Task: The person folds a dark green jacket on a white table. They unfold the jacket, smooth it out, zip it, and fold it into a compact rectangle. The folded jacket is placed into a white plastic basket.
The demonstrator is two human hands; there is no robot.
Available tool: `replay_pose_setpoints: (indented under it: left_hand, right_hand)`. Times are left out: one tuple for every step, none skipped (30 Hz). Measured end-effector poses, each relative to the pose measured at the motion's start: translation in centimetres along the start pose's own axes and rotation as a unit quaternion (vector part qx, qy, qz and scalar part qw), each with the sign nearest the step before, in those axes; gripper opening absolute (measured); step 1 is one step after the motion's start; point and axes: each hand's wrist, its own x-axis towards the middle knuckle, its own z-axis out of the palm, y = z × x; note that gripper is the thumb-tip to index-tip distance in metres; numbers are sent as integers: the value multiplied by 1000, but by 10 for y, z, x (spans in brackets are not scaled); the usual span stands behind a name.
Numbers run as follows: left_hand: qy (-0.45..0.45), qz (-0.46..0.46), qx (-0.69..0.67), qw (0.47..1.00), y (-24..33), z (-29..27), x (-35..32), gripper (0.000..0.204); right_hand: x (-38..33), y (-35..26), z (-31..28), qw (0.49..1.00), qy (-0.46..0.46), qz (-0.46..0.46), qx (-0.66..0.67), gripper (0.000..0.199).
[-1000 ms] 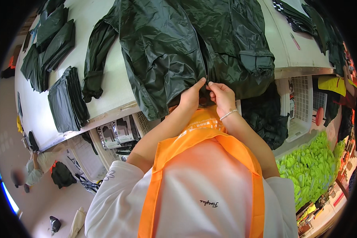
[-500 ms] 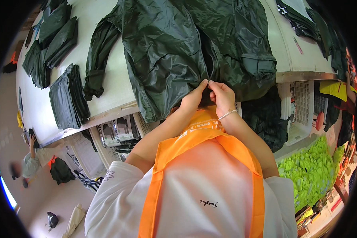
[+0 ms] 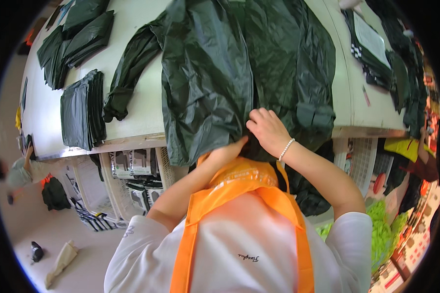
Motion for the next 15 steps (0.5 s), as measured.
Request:
replay_pose_setpoints:
  left_hand:
    - [25,-9,12,1000,56,-11,-25,56]
    - [58,-21,14,998,94,-14,-53,57]
    - [87,-28,19,996,114,-12,-72,58]
    - [111,-34,25,993,125,-9,-87,58]
    - [134,-43,25,990,135,-6,-101,59]
    - [150,-50,27,987,141,-1,-111,61]
    - [172,-59,26,983,147,5,-120,62]
    - [192,-74,18,978,152,11,-128,63]
    - [213,-87,4,973,158,17,-133,64]
    - [232,-110,-49,965,166,21,-138,60]
    - [252,-132,-104,953,165,30,-140,57]
    - [263,-147,-152,941,155,43,-141,57]
    - [274,-164,-199,927,139,60,-143,58]
    - [280,-132,-162,937,111,81,-145,58]
    - [285,-101,-124,945,83,102,-146,59]
  right_hand:
    - [7,19,1,1000,3,-7,-21,1]
    - [20,39,2,999,6,-22,-44,2]
    - [38,59,1,997,9,-42,-69,2]
    - [60,80,-1,992,31,-59,-109,2]
    - [83,95,-14,986,33,-72,-145,0]
    - [106,112,-24,981,17,-57,-183,1]
    - [132,127,-32,975,2,-47,-219,2]
    - [158,141,-39,973,15,-28,-230,3]
    - [183,157,-47,970,27,-7,-241,5]
    - [209,179,-48,965,66,-2,-252,8]
    - [237,197,-53,960,100,-1,-262,9]
    - [260,215,-62,948,136,11,-287,10]
    - [284,236,-73,932,178,17,-314,10]
    - [306,255,-84,914,220,17,-341,10]
    - [323,261,-101,916,219,63,-330,9]
